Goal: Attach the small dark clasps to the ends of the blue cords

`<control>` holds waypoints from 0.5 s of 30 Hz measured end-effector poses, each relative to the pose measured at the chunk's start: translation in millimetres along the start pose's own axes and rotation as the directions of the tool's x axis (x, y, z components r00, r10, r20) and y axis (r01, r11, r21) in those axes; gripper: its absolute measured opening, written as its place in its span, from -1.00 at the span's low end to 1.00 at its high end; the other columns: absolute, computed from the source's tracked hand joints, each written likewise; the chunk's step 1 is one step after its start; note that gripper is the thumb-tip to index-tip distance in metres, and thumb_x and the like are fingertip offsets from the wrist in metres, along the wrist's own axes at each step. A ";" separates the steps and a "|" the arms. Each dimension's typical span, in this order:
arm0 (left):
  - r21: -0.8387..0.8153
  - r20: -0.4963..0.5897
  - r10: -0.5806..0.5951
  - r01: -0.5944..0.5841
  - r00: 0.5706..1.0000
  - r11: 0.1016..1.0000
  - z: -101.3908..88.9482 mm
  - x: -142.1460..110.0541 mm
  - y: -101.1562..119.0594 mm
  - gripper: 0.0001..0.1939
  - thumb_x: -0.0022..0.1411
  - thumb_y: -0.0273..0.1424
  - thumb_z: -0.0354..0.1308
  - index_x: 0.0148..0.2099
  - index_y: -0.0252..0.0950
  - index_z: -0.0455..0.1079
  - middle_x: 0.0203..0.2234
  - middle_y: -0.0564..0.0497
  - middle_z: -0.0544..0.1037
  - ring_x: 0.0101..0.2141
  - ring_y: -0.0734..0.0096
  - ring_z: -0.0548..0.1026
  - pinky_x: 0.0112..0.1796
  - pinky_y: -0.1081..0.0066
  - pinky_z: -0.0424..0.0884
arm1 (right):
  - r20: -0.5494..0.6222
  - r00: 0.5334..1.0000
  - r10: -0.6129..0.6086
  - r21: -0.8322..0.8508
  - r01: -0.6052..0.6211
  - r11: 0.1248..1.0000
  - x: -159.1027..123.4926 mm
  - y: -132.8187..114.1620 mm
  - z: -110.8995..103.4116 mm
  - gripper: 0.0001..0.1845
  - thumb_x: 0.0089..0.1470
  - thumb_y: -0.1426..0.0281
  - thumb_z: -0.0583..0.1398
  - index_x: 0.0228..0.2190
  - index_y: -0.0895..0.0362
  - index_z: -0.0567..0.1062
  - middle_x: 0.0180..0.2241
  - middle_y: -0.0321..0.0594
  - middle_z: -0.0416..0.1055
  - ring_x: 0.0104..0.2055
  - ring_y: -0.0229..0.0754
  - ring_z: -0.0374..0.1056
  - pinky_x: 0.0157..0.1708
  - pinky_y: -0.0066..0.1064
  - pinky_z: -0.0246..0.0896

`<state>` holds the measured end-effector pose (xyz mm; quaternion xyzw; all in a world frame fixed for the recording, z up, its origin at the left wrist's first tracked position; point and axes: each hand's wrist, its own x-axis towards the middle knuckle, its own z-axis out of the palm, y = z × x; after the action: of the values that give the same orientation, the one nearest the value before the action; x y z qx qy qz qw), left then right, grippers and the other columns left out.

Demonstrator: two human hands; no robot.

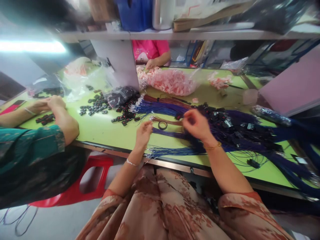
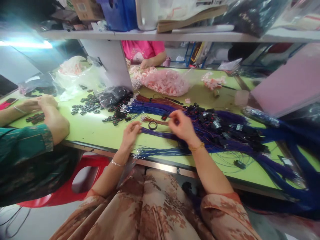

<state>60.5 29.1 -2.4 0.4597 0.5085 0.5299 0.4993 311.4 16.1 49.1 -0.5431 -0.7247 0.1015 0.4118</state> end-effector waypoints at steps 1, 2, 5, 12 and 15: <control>0.161 -0.061 0.119 -0.108 0.991 0.981 -11.1 11.0 1.7 -0.75 0.18 -0.35 0.11 -0.10 -0.30 0.41 -0.16 -0.14 0.53 -0.20 0.32 0.49 -0.12 0.26 0.40 | -0.159 0.986 0.058 -0.053 -0.067 0.996 0.2 12.9 -11.7 -0.75 0.03 0.35 0.11 -0.20 0.12 0.33 -0.36 -0.23 0.42 -0.37 -0.21 0.34 -0.33 -0.40 0.20; 0.324 -0.093 0.215 -0.174 0.972 0.930 -22.3 22.7 3.0 -0.76 0.19 -0.38 0.08 -0.10 -0.31 0.42 -0.15 -0.15 0.52 -0.16 0.28 0.47 -0.09 0.23 0.38 | -0.291 0.950 0.113 -0.121 -0.153 0.981 -0.3 27.4 -22.6 -0.70 0.03 0.34 0.11 -0.15 0.14 0.32 -0.36 -0.20 0.42 -0.36 -0.18 0.34 -0.31 -0.36 0.20; 0.734 -0.031 0.340 -0.209 0.940 0.646 -49.1 54.1 3.2 -0.71 0.16 -0.46 0.05 -0.08 -0.35 0.45 -0.11 -0.21 0.49 -0.07 0.15 0.40 0.00 0.16 0.28 | -0.448 0.856 0.257 -0.338 -0.428 0.839 -7.3 72.3 -43.9 -0.63 0.01 0.35 0.10 -0.11 0.20 0.34 -0.35 -0.10 0.42 -0.30 -0.06 0.32 -0.26 -0.25 0.18; 0.937 0.091 0.243 -0.166 0.966 0.307 -63.0 79.6 -5.6 -0.77 0.15 -0.42 0.03 -0.17 -0.32 0.45 -0.24 -0.19 0.49 -0.20 0.13 0.41 -0.16 0.25 0.27 | -0.267 0.884 0.384 -0.637 -0.461 0.617 -17.6 99.5 -47.6 -0.64 0.05 0.33 0.08 -0.17 0.30 0.44 -0.20 0.15 0.34 -0.16 0.07 0.24 -0.24 -0.19 0.12; 0.922 0.036 0.210 -0.113 0.977 0.370 -68.3 82.1 -3.4 -0.83 0.14 -0.38 0.07 -0.24 -0.31 0.43 -0.30 -0.15 0.51 -0.28 0.20 0.42 -0.22 0.30 0.26 | -0.348 0.897 0.274 -0.617 -0.439 0.654 -15.2 60.9 -45.0 -0.59 0.06 0.30 0.11 -0.09 0.29 0.41 -0.11 0.19 0.31 -0.08 0.13 0.22 -0.17 -0.12 0.10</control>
<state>-13.8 105.4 -11.6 0.6823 0.6901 0.2259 0.0844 387.1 13.1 34.3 -0.7953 -0.5376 -0.1538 0.2340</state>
